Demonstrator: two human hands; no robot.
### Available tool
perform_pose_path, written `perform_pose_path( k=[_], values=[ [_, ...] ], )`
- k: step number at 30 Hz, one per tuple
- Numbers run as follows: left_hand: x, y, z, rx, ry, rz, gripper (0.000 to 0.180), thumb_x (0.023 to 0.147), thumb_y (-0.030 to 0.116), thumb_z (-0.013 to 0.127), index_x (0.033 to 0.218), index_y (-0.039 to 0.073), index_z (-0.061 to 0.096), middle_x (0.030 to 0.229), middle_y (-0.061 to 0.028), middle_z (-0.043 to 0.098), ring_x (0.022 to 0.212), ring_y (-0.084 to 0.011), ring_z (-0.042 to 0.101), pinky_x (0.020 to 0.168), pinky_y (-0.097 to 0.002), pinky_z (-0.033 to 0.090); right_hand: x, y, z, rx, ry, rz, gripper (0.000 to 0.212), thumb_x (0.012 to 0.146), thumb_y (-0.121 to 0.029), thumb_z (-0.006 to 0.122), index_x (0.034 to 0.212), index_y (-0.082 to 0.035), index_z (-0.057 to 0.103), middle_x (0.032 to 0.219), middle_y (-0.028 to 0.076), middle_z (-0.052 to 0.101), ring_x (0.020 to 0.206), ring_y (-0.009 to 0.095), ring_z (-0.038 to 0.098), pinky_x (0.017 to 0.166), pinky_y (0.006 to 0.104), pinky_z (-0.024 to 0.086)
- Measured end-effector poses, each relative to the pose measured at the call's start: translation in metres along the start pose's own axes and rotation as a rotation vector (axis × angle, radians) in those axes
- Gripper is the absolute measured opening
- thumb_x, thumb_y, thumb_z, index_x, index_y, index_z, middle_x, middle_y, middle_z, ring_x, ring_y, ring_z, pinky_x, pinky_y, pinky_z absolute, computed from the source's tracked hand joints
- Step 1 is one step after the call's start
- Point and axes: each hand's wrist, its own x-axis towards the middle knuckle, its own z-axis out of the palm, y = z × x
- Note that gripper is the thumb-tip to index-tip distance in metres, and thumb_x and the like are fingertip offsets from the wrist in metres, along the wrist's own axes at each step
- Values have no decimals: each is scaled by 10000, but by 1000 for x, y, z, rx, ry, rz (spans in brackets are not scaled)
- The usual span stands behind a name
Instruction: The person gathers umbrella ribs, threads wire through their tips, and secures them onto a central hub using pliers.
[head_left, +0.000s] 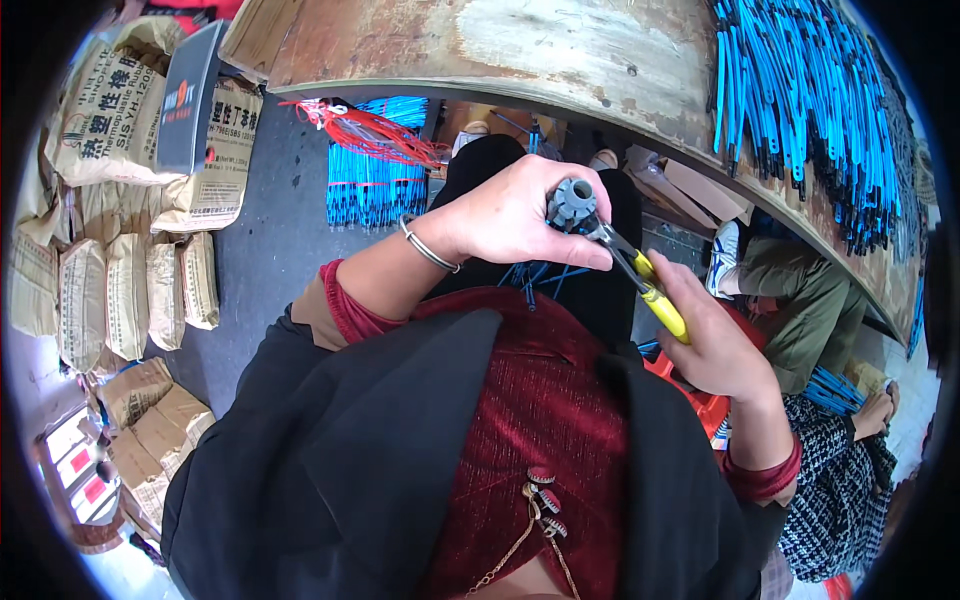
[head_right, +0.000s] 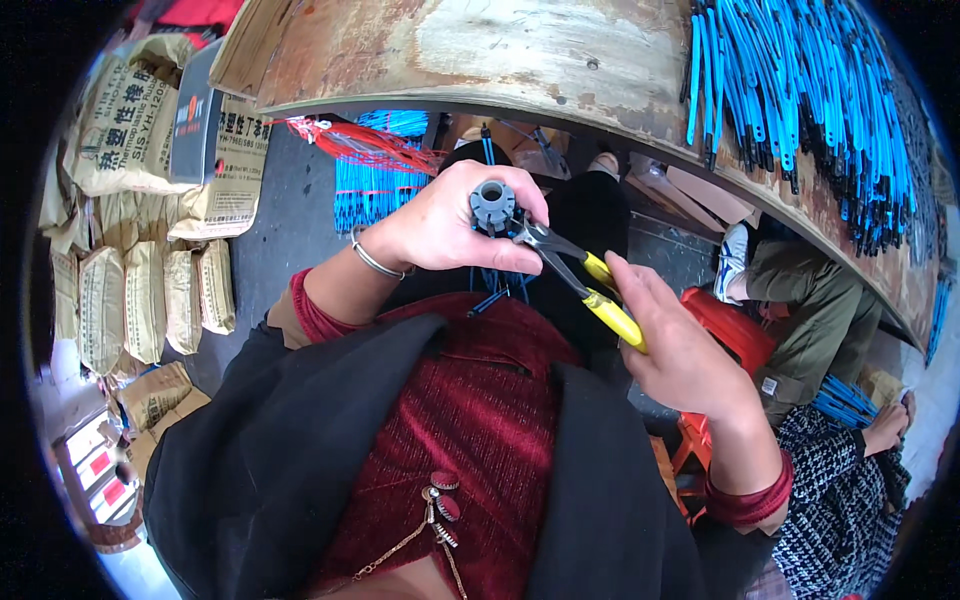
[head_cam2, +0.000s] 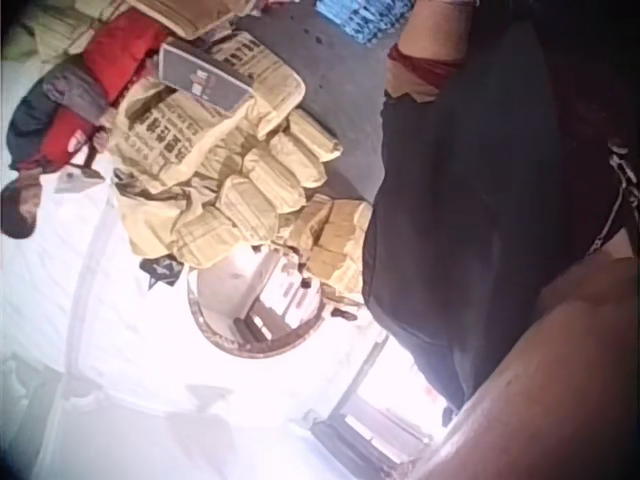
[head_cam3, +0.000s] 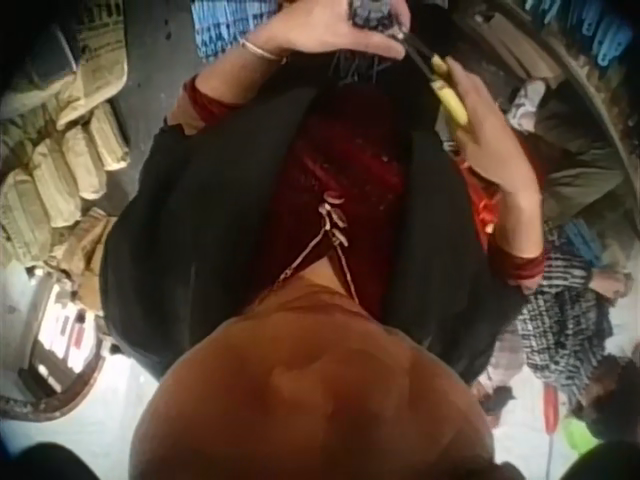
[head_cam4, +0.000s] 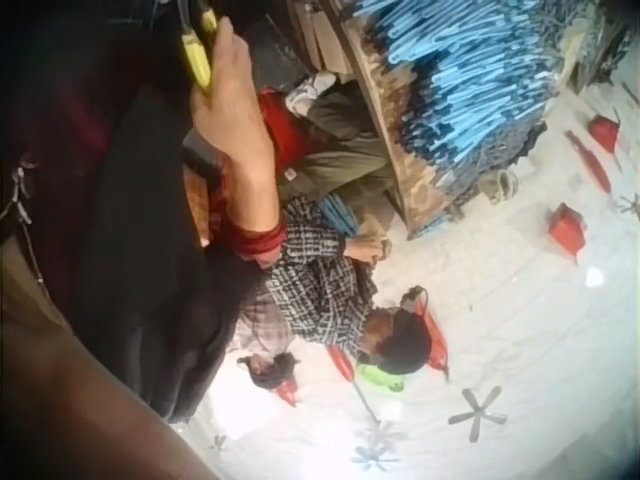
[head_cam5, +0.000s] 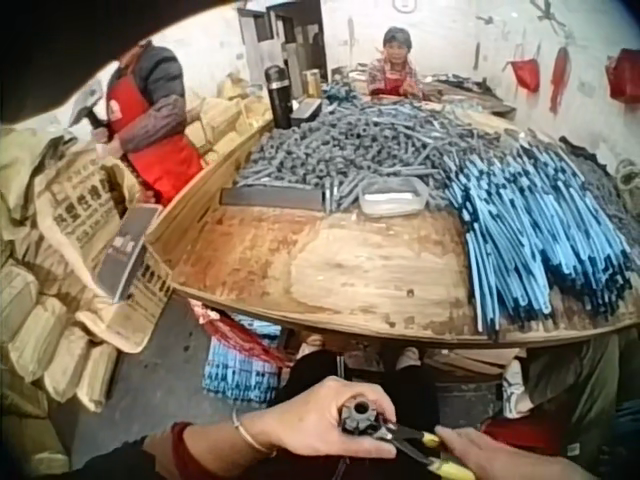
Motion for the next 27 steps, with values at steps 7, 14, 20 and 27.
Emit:
perform_pose_path(
  k=[7,14,20,27],
  values=[
    [-6,-1,-8,11,-44,22,255,666,127,773,832,30,606,753,-35,604,691,-117,568,632,-256,456,10,4,21,-13,83,-26,509,740,38,543,1235,19,423,897,167,582,829,341,581,802,341,461],
    [-8,-3,-14,-3,-70,0,250,670,125,768,829,21,605,762,-41,610,694,-120,575,627,-261,459,12,-31,-20,376,-164,363,421,797,-5,530,1204,31,433,719,120,606,644,249,616,617,310,493],
    [-2,3,-15,-18,-49,-82,268,659,122,772,840,18,605,780,-41,615,712,-116,577,652,-259,465,18,-55,-17,-195,-129,216,374,841,-39,511,1199,28,428,667,82,584,574,110,579,539,253,475],
    [-5,-12,-22,-150,16,-30,299,632,97,782,857,17,602,756,-24,619,702,-113,582,671,-253,470,25,-35,10,375,-57,347,340,849,-40,496,1177,20,434,675,95,587,554,133,583,527,267,473]
  ],
)
